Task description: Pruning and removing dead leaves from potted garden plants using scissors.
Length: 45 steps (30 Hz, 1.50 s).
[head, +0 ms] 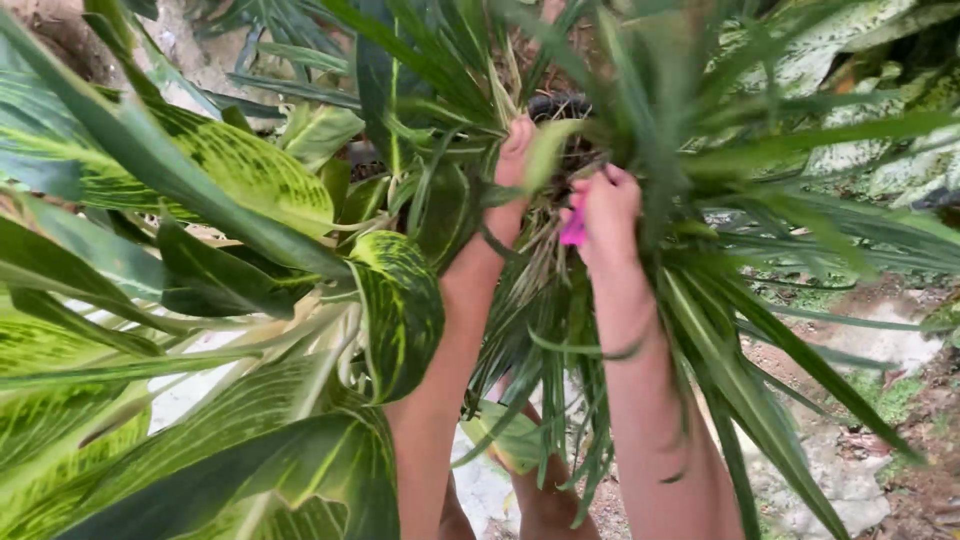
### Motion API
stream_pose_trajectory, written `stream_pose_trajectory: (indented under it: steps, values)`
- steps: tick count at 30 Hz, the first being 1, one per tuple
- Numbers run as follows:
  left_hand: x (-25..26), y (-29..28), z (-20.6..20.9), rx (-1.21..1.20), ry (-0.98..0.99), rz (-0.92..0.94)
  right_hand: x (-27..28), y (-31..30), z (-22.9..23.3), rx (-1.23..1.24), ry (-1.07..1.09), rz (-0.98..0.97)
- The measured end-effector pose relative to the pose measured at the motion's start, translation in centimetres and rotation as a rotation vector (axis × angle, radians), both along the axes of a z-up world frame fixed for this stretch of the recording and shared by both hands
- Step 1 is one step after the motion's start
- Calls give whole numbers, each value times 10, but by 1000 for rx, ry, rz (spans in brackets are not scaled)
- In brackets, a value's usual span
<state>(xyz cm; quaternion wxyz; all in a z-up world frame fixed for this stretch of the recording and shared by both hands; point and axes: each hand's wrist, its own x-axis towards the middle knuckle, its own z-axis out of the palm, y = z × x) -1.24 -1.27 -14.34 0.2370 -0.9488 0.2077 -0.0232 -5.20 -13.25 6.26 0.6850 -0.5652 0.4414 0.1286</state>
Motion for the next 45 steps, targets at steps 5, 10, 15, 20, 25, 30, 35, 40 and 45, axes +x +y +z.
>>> stream_pose_trajectory:
  steps: [5, 10, 15, 20, 25, 30, 35, 40, 45]
  values:
    - [-12, 15, 86, 95, 76, -50, -33, -39, 28, 63, -6, -159]
    - [-11, 18, 117, 43, 132, -58, -45, -38, 31, 136, 13, -227]
    - [3, 12, 98, -134, 243, 12, -52, -28, 33, 143, -11, -280]
    - [15, 5, 108, -33, 121, -102, -59, -26, 29, 152, -59, -302]
    - [53, -10, 74, 95, 160, -106, -62, -28, 28, 202, -64, -342]
    - [77, -28, 77, 170, 516, -6, -65, -25, 29, 250, -36, -367]
    - [84, -57, 112, 188, 697, 164, -65, -33, 37, 289, 2, -384]
    - [91, -53, 58, -77, 862, 237, -67, -31, 32, 305, -37, -357]
    - [71, -34, 93, -265, 886, 253, -67, -34, 40, 317, -57, -357]
